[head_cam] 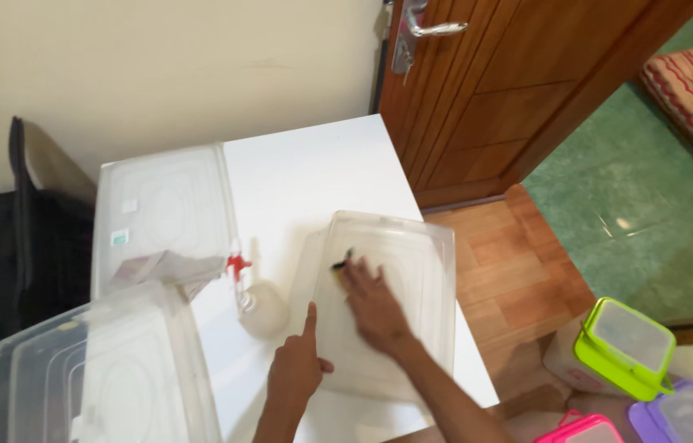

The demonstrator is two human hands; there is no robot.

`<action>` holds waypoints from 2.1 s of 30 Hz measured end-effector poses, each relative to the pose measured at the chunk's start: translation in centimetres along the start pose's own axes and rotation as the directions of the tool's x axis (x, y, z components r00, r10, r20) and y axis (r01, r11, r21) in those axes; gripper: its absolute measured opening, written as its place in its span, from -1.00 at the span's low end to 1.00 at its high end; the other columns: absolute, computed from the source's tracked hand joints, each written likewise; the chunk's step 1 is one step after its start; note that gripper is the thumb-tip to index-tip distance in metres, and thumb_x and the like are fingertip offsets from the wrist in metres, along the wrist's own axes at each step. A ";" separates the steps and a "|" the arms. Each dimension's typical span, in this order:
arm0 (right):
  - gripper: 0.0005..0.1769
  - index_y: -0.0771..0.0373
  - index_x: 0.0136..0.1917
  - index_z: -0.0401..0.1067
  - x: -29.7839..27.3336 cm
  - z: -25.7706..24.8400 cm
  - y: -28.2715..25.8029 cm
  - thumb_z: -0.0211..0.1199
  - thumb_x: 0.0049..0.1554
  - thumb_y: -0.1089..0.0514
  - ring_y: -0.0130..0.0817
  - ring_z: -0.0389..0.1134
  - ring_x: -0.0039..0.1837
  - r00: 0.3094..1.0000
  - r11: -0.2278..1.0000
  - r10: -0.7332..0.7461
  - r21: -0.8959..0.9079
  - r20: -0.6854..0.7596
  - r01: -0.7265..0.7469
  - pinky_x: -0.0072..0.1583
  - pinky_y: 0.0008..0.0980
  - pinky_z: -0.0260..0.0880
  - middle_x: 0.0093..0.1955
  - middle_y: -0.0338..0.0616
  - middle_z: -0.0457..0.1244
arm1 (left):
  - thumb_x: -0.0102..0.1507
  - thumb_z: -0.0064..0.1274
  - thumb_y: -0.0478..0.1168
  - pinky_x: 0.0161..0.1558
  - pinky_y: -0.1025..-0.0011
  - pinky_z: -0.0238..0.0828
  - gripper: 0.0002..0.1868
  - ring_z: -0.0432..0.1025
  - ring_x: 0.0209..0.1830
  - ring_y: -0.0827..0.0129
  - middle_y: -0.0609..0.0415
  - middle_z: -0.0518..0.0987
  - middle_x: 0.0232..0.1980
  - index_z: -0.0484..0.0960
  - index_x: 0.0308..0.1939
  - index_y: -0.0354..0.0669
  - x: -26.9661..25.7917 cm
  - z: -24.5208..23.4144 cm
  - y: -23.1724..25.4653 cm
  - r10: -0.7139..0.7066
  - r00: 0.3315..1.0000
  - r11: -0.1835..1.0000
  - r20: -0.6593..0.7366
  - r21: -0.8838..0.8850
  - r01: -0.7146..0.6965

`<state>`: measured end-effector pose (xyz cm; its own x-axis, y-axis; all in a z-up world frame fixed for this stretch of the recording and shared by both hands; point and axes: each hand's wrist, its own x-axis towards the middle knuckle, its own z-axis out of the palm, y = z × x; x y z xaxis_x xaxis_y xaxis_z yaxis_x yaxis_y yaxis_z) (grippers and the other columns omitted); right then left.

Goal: The person wipes the inside and outside of several clear plastic containers with a cloth and spray cleaner. They handle each container one at a time, wiping surfaces and occasionally flipping them over to clean different sides.

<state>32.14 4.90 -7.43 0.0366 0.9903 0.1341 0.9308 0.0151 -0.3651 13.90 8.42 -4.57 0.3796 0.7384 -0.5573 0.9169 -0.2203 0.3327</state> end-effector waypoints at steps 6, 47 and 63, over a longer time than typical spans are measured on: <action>-0.39 0.24 0.57 0.14 -7.2 -0.6 -4.5 -0.01 0.26 0.21 -0.01 -0.18 0.67 0.974 0.980 -0.179 0.115 0.138 0.164 0.56 0.13 -0.37 0.66 0.00 -0.06 | -0.05 0.25 -0.54 -0.13 0.27 0.62 -0.03 0.63 -0.08 0.24 -0.03 0.60 -0.06 0.31 0.44 -0.04 0.3 3.3 -3.9 0.041 0.990 0.955 -0.136 -0.286 -0.079; -0.38 0.23 0.52 0.16 -13.1 -3.8 -0.2 0.08 0.20 0.17 0.18 -0.10 0.57 0.901 0.937 0.308 -0.063 -0.306 -0.342 0.50 0.19 -0.24 0.58 0.06 -0.02 | 0.28 0.04 -0.34 0.18 -0.25 0.35 0.06 0.32 0.24 -0.59 -0.66 0.46 0.21 -0.34 0.68 -0.11 0.5 7.6 7.3 0.025 1.000 0.747 -0.012 0.664 -0.011; -0.43 0.09 0.42 0.37 -17.9 -4.8 1.4 0.16 0.13 0.25 0.01 0.14 0.47 0.937 0.965 0.252 0.129 -0.241 -0.226 0.43 -0.04 0.10 0.46 -0.06 0.15 | 0.31 -0.02 -0.41 0.20 -0.29 0.33 0.10 0.21 0.28 -0.72 -0.80 0.35 0.20 -0.50 0.67 0.09 1.5 8.0 8.7 -0.066 0.997 0.789 0.044 0.614 0.025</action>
<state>34.53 -13.49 -5.95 0.3566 0.8985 0.2562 0.8434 -0.1916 -0.5019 23.41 2.55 -8.59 0.3235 0.7223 -0.6112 0.8080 -0.5471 -0.2188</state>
